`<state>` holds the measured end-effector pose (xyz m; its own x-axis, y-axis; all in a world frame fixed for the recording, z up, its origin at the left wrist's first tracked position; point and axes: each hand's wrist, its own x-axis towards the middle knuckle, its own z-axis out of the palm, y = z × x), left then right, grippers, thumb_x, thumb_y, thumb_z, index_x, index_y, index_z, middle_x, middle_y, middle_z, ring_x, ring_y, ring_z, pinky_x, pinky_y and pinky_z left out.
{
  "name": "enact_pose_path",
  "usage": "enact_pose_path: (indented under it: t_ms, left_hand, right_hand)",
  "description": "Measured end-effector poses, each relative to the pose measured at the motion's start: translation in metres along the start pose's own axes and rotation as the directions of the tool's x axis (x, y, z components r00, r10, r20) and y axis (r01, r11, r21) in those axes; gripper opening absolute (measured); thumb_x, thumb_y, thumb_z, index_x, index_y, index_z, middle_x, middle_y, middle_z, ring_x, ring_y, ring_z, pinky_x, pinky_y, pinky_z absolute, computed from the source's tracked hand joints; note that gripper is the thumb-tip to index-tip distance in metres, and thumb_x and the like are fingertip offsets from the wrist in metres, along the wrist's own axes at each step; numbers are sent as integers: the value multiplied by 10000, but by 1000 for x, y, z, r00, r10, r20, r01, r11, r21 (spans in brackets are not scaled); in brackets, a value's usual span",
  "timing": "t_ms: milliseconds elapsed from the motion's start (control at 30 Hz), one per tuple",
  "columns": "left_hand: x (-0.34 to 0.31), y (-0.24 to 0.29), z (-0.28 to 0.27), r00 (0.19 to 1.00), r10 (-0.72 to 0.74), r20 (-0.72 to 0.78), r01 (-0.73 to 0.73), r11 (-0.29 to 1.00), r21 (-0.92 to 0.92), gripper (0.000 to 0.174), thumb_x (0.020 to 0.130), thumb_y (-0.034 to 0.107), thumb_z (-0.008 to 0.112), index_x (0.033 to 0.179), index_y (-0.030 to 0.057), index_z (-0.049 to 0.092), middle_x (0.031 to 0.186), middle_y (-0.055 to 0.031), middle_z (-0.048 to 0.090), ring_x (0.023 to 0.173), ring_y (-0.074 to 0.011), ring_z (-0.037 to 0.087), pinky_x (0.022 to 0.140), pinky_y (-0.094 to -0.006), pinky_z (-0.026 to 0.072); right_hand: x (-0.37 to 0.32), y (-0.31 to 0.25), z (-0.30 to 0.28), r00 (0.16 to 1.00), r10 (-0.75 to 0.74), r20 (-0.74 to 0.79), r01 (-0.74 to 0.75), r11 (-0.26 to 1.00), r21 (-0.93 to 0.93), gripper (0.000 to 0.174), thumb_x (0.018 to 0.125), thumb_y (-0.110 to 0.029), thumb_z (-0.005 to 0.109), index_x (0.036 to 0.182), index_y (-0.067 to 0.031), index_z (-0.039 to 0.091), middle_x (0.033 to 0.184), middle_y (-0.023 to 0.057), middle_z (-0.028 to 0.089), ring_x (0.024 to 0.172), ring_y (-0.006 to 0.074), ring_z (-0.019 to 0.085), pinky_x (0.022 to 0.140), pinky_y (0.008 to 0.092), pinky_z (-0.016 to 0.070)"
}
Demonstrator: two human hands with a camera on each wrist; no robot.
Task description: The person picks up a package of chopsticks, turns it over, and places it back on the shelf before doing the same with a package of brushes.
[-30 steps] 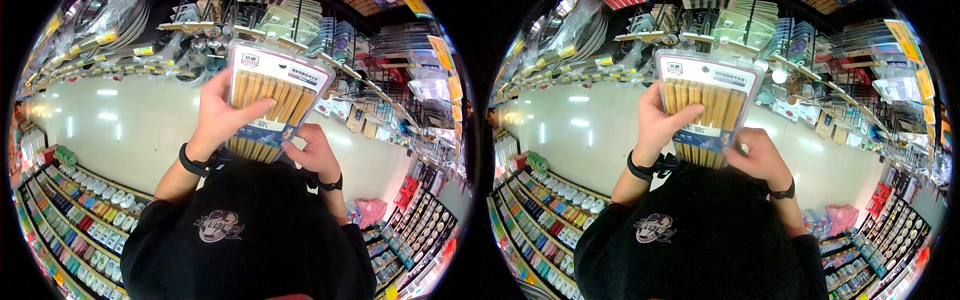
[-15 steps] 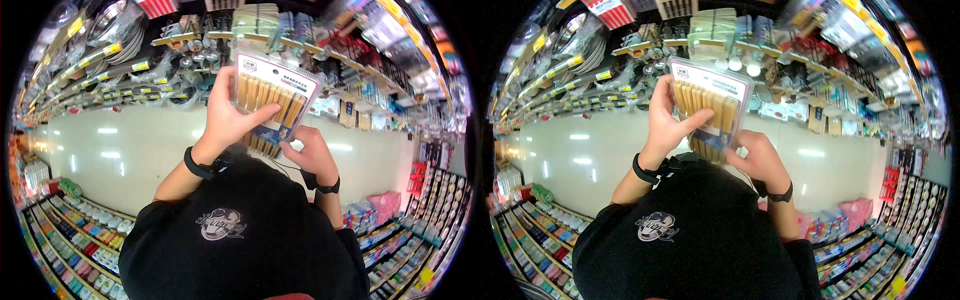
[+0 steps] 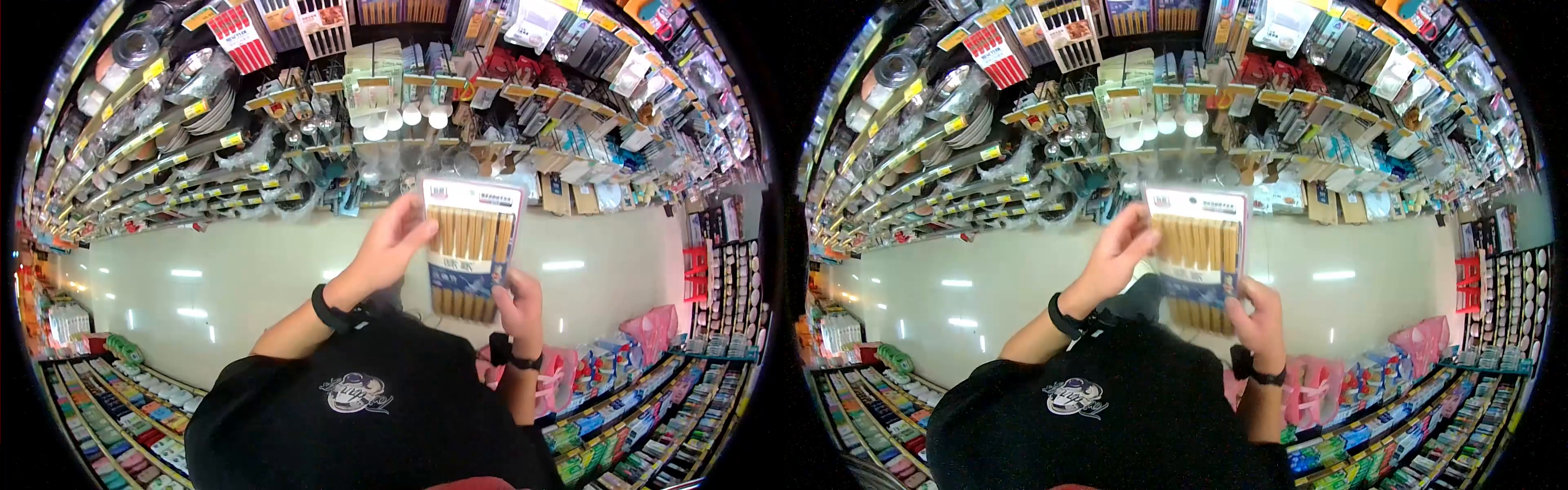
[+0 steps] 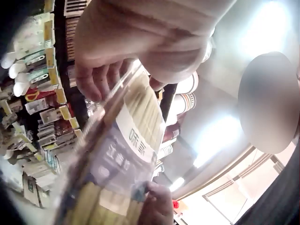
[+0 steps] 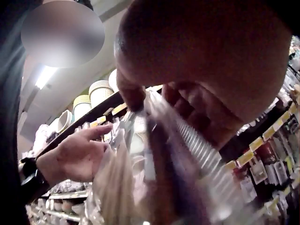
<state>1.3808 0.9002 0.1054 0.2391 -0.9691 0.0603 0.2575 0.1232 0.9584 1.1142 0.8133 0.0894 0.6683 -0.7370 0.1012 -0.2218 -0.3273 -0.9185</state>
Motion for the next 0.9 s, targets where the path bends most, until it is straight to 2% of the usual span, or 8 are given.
enact_pose_path:
  t_ms: [67,133,267,400,600,767,867,900]
  left_hand:
    - [-12,-9,3,993,-107,45,103,991,91,299,1024,159,602,1275,8,539,1134,-57,653,1015,-127,629,887,-288,511]
    - [-19,-21,5,975,-208,84,192,968,164,286,1025,175,602,1248,6,546,1102,-65,650,998,-131,636,870,-289,519]
    - [-18,-47,10,970,-210,121,193,972,137,270,1024,184,605,1214,0,553,1072,-68,645,982,-138,641,854,-296,524]
    - [-5,-52,2,964,-227,136,212,970,118,252,1027,174,602,1203,0,558,1074,-50,649,980,-119,631,837,-287,521]
    - [32,-46,-26,964,-236,120,229,971,75,183,1018,161,618,1102,4,576,1001,-33,651,918,-105,629,786,-277,516]
    - [76,-32,-74,987,-158,2,156,981,113,190,1000,140,640,1122,-1,603,981,-20,663,895,-97,632,791,-265,514]
    - [104,-32,-109,996,-77,-53,78,997,20,232,977,135,669,1163,1,629,979,-17,689,869,-97,654,785,-266,523]
    - [112,-23,-118,996,-49,-68,49,999,6,248,973,132,674,1181,3,631,990,-18,694,875,-94,655,785,-262,521]
  right_hand:
    - [-21,7,5,993,65,-95,-38,963,266,280,934,-93,545,1130,85,635,996,82,686,917,137,626,839,304,503]
    - [-31,9,12,988,80,-130,-32,940,339,297,950,-72,505,1172,93,611,1051,83,672,953,143,619,882,299,492]
    - [-36,9,20,978,113,-175,-33,914,404,304,966,-26,489,1232,85,585,1119,92,666,1032,140,604,939,300,470]
    - [-28,22,23,971,130,-201,-52,934,353,292,974,-30,501,1223,86,597,1114,79,664,1018,136,601,936,297,471]
    - [27,36,22,965,253,-74,-201,887,415,256,956,-5,520,1175,75,623,1080,66,673,1006,122,595,922,276,465]
    - [114,32,44,969,245,-36,-227,938,260,134,968,-23,545,1062,41,618,887,-8,619,795,45,524,703,232,445]
    - [167,33,58,984,177,39,-181,957,229,161,974,-23,545,1107,37,613,899,-9,622,804,38,527,705,218,438]
    - [185,25,66,989,144,34,-148,945,292,179,982,-22,544,1140,32,607,925,-10,627,804,33,523,698,208,429]
